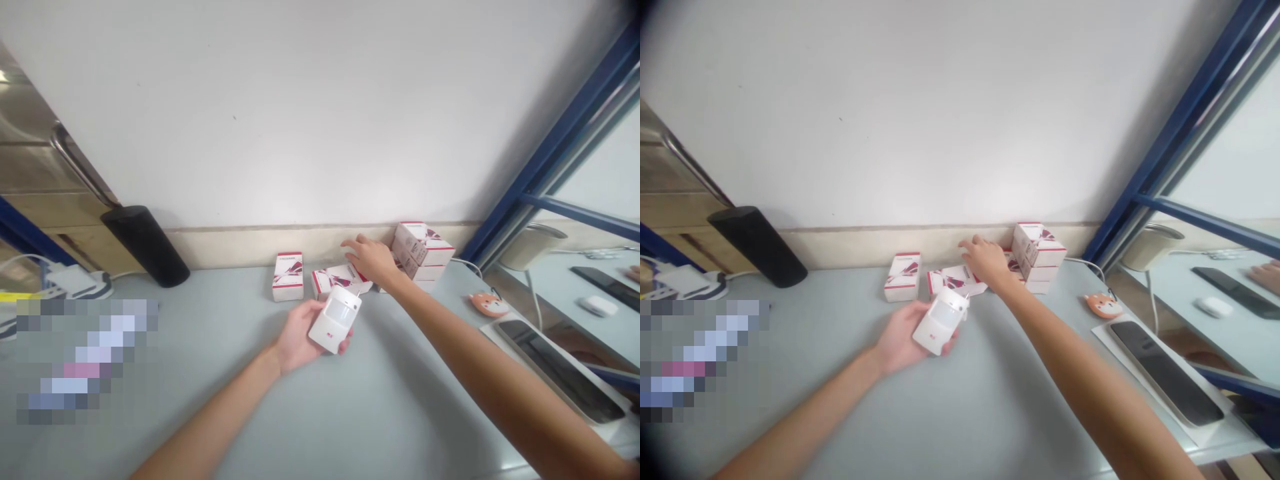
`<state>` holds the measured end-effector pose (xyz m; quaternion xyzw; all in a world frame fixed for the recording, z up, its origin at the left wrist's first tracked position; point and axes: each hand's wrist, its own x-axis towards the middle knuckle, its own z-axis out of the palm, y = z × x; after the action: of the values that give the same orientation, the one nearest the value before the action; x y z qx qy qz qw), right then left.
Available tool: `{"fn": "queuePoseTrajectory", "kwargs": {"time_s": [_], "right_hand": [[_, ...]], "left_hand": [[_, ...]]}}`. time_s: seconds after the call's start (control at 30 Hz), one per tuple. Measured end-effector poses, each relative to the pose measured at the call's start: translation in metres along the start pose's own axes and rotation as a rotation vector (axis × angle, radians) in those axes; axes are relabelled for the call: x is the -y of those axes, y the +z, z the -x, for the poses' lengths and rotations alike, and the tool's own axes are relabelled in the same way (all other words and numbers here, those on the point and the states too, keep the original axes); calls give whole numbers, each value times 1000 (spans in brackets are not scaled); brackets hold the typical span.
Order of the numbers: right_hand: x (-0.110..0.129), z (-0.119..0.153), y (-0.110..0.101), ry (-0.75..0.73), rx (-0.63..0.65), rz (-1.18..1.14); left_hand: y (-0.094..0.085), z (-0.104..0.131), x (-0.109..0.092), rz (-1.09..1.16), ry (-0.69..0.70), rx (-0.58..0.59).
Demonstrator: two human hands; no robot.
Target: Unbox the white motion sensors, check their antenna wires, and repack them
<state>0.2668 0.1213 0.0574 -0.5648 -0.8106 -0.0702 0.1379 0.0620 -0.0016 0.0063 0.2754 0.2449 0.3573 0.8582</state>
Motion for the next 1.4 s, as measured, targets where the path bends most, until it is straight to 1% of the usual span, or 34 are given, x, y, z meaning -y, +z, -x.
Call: {"fn": "queuePoseTrajectory", "kwargs": {"time_s": [0.1,0.13,0.2,0.23,0.27,0.33,0.37,0.43,0.5,0.57,0.63,0.73,0.8,0.83,0.93,1.03,1.23,1.4], "right_hand": [[6,-7,6,39,-26,6],[7,-4,6,52,-48,5],[3,11,5,73,-141,2],[-1,24,5,68,-245,-1],[-7,38,5,85,-375,-5],[-20,65,10,112,-590,-10],[-27,76,13,103,-648,-5],[-38,89,21,129,-720,3],[-43,91,27,148,-732,17],[-44,87,29,162,-722,35],[-43,83,29,185,-711,44],[-42,82,28,234,-693,13],[-42,83,26,258,-685,-22],[-42,84,26,266,-682,-39],[-40,86,26,286,-664,-86],[-38,87,29,277,-667,-138],[-36,88,34,217,-706,-204],[-32,87,30,309,-736,-186]], "left_hand": [[-2,-1,1,17,-3,5],[-2,-1,1,28,1,9],[-2,-1,2,55,18,14],[-2,-1,3,68,27,12],[-2,-1,3,81,35,9],[-1,0,4,101,51,5],[-1,0,5,107,62,9],[-1,1,4,106,90,33],[1,3,2,112,121,60],[3,5,-3,133,148,61],[5,6,-7,172,173,19],[6,6,-11,233,204,-91],[5,5,-10,212,228,-131],[4,5,-10,171,232,-133],[3,5,-6,24,208,-101],[3,6,-5,-79,171,-78],[1,8,-6,-123,158,-62],[3,9,-6,-173,164,-17]]}}
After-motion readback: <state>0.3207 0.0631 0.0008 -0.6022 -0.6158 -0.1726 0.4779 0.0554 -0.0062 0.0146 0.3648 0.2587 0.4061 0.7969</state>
